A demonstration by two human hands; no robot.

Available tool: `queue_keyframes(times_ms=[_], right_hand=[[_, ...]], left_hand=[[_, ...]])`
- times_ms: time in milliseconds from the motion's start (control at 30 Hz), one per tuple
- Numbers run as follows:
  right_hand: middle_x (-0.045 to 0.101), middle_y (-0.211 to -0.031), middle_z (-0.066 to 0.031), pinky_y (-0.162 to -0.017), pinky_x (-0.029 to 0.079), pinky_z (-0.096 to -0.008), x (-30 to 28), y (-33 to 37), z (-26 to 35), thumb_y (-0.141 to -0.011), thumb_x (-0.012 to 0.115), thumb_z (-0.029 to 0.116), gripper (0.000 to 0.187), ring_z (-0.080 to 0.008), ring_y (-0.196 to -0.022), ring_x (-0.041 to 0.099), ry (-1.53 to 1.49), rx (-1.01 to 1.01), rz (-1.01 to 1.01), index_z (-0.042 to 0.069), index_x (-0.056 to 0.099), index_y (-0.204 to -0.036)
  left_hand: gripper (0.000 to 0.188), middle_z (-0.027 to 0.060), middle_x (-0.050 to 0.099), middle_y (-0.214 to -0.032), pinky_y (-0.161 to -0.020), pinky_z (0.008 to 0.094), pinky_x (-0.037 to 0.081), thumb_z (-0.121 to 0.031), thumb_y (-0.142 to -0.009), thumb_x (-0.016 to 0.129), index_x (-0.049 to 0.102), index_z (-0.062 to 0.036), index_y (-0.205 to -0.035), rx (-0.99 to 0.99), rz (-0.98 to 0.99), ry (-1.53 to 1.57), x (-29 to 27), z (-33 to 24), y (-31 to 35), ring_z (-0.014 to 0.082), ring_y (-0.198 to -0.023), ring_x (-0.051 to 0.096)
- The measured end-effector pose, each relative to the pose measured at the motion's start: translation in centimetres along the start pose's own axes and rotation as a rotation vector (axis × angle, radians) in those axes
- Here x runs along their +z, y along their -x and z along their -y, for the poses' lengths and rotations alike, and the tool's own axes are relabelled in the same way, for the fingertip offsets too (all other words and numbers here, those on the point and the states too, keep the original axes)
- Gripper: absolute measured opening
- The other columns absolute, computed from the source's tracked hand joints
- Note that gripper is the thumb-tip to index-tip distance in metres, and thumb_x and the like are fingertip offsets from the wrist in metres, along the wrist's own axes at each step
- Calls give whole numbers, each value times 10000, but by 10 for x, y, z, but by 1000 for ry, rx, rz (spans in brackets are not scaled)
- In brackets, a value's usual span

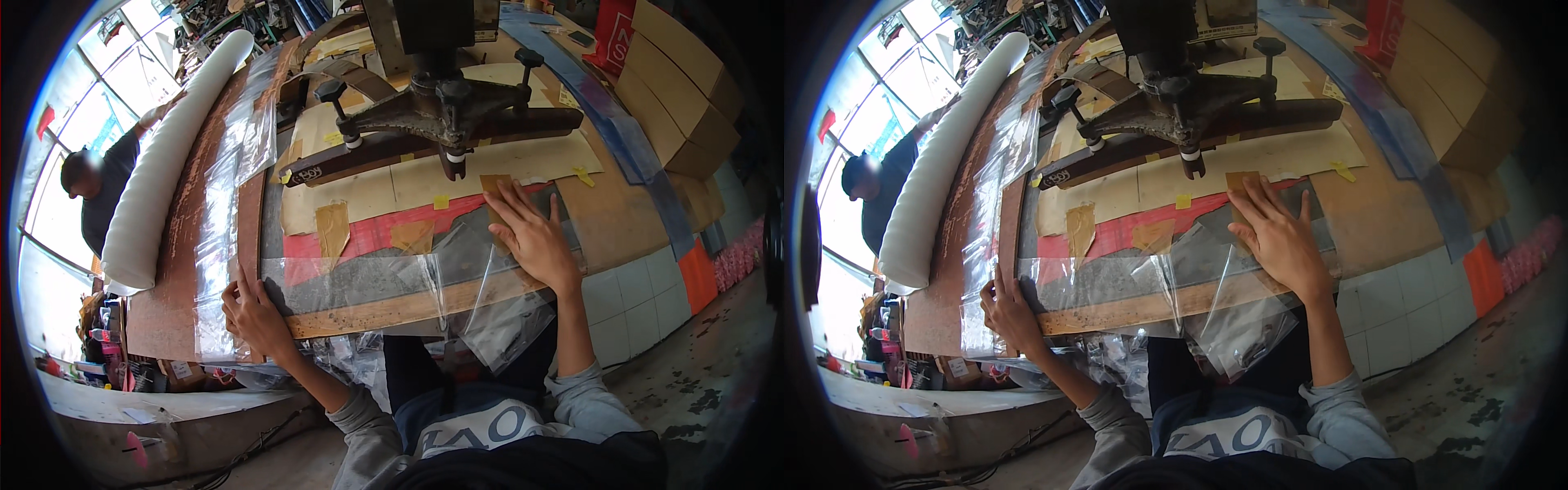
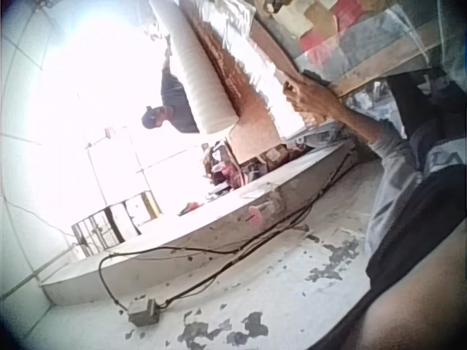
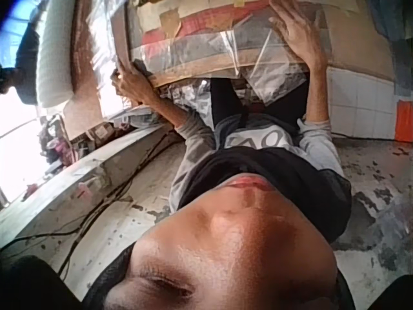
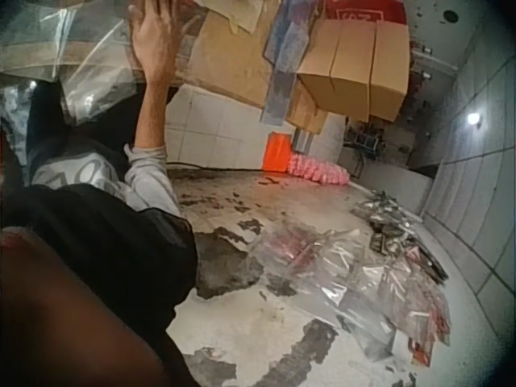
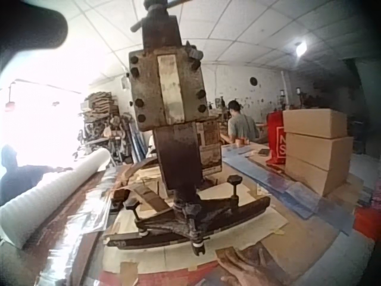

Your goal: The person positions and presses thin clear plastic sheets onto a work surface, smoothing them by hand and aligning them under a heavy metal fixture.

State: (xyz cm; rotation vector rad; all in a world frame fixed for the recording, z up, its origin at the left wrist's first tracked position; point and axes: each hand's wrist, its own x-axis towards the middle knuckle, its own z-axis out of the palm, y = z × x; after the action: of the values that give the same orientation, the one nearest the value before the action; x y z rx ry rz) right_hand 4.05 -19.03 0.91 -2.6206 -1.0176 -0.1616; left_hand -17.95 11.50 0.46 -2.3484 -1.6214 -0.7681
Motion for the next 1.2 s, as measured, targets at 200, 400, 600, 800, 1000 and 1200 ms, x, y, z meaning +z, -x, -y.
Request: queue_keyframes(times_ms=[200,400,600,800,1000,1200], right_hand=[[339,-1483,1,-1073,154,-665,-4,-4,4,-917,422,501,525,-210,-1390,265,37,56,67,266,419,-1386],[375,-1463,-6,-1058,160,-681,1,-5,5,-915,445,486,511,-208,-1377,295,66,50,15,257,440,-1371],[519,-1343,-49,-1077,207,-616,10,-6,-3,-921,476,468,453,-217,-1296,430,-114,-81,-242,158,587,-1232],[713,-813,-67,-1083,277,-486,-16,0,-1,-928,483,475,452,-178,-834,691,-862,-436,120,86,704,-990],[674,-708,-35,-898,437,-381,-14,5,-21,-897,574,434,400,-147,-664,650,-1102,-533,61,59,710,-921],[621,-996,-85,-748,490,-319,-14,0,12,-757,752,263,300,-200,-852,623,-796,-474,-442,73,693,-982]], left_hand=[[398,25,550,-1156,-923,431,381,-314,-899,561,549,-231,-1287,33,-101,20,8,4,2,211,-1079,532],[347,21,544,-1138,-940,423,375,-266,-881,595,584,-210,-1222,4,-118,35,0,1,3,208,-1119,507],[350,61,600,-983,-740,394,526,-151,-878,610,575,-174,-1225,107,-140,371,-7,5,-2,216,-869,622],[412,133,638,-926,-649,314,591,-26,-892,587,447,-43,-1279,-34,-113,1439,-51,-67,14,203,-826,665],[445,139,658,-936,-731,288,575,-27,-902,557,387,1,-1312,143,850,1820,-63,-130,65,209,-865,668],[188,111,673,-891,-708,224,536,-13,-876,618,569,32,-1052,167,1030,1669,-48,-149,99,138,-830,667]])
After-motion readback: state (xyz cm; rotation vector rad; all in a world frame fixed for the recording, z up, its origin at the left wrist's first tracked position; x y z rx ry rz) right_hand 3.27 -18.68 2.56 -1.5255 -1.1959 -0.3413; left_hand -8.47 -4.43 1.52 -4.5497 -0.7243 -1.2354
